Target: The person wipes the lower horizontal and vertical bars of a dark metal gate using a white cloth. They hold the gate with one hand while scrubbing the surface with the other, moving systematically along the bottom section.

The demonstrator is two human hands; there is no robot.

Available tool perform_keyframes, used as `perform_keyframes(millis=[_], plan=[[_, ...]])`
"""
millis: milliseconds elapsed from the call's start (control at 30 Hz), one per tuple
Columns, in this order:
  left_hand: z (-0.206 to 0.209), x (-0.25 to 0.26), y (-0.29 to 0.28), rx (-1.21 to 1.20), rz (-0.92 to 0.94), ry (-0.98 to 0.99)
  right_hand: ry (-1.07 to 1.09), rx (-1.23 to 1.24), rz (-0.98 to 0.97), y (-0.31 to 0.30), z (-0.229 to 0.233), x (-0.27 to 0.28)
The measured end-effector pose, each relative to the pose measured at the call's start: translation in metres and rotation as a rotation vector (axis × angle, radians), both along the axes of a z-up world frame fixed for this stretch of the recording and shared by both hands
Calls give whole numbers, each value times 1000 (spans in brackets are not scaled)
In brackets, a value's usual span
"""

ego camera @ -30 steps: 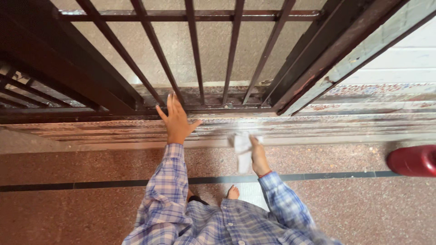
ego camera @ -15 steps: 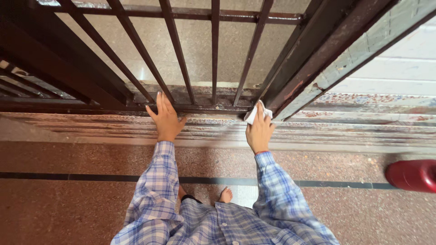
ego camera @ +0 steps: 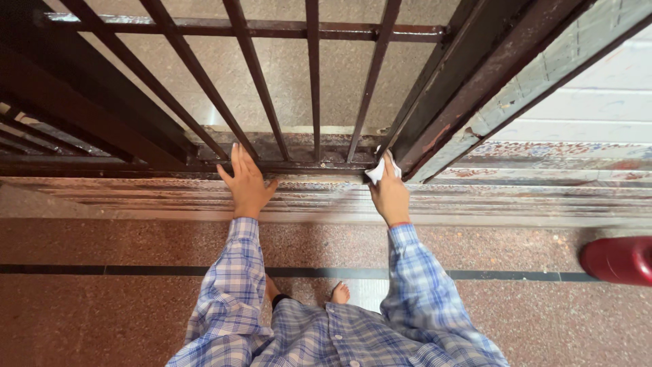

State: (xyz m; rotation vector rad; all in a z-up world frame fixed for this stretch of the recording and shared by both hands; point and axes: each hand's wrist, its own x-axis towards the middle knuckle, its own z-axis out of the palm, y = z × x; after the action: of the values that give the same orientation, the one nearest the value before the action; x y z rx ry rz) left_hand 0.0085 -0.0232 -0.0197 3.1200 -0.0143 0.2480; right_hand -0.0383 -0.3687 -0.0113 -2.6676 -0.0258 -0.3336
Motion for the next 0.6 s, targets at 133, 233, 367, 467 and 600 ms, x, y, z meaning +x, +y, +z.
perform_keyframes(millis=[133,233,367,467,600], plan=[[-1,2,3,-18,-16,-15,62,148,-46,9,7,-29],[-1,3,3,-18,-13,-17,117,205,-74,7,4,-18],[-4,1,4,-10,-3,8,-10,198,33,-5,-12,22],[-3,4,4,7,1,27,-10,248,10,-7,-21,28],[0,3,2,26,1,31,-18,385,-35,-10,-43,-5]])
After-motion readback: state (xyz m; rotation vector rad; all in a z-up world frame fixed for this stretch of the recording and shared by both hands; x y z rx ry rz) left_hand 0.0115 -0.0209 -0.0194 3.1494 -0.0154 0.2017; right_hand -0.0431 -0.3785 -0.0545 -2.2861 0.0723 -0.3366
